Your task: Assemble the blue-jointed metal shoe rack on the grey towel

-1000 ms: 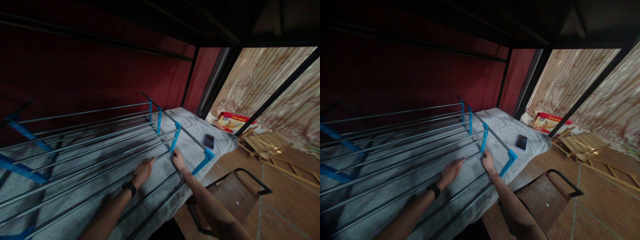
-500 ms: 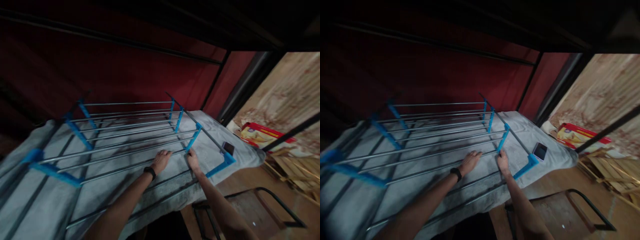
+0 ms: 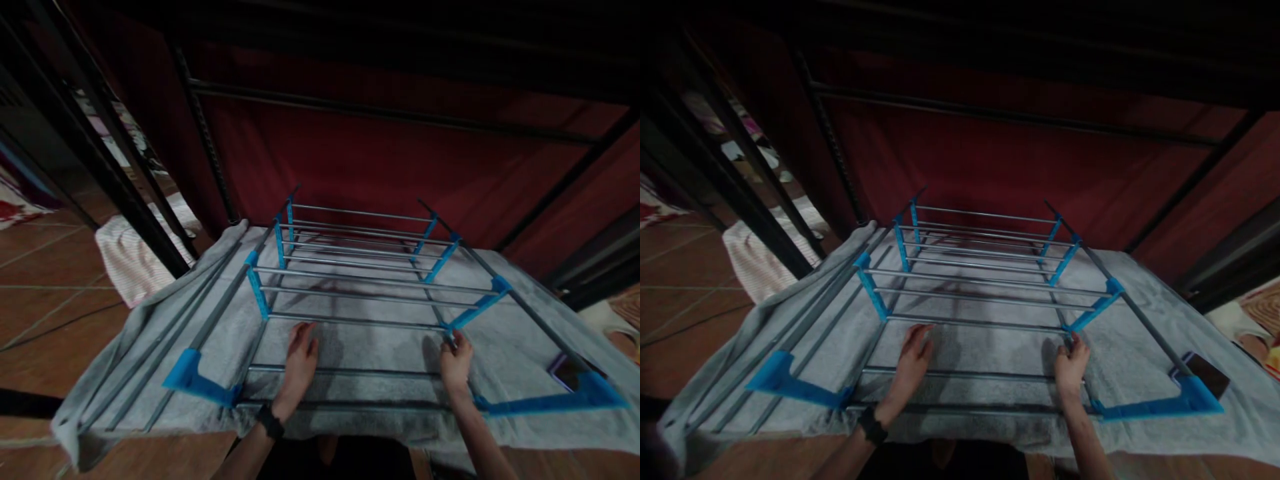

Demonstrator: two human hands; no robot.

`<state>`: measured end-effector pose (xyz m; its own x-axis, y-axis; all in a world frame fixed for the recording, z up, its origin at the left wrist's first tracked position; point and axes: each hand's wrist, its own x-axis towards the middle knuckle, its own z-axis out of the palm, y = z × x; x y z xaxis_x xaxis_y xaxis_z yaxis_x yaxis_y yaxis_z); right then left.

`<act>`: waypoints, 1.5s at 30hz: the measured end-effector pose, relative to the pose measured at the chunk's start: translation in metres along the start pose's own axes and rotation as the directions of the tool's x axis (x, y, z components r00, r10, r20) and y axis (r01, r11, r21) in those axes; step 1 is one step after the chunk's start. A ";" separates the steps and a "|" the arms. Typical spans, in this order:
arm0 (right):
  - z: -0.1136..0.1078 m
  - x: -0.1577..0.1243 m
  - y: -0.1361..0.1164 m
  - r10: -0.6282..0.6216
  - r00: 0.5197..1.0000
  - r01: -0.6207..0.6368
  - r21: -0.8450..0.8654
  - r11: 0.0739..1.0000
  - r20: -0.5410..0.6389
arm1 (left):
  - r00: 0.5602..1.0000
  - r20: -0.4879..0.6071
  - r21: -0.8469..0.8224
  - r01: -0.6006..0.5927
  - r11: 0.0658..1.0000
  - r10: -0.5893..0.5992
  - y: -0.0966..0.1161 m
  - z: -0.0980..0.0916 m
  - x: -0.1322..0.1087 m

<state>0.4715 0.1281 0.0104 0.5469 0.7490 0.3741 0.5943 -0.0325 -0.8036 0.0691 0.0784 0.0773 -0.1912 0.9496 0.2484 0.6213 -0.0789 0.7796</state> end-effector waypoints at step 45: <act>0.028 -0.037 -0.158 -0.534 0.597 0.725 -0.119 0.678 0.599 | 0.838 0.366 0.143 -0.480 0.865 0.405 -0.022 -0.019 0.035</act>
<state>0.3409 0.1239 0.1104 -0.3434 0.8610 0.3753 0.8697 0.4423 -0.2190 0.0342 0.1072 0.0793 0.3694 0.8749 0.3131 0.7384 -0.4810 0.4726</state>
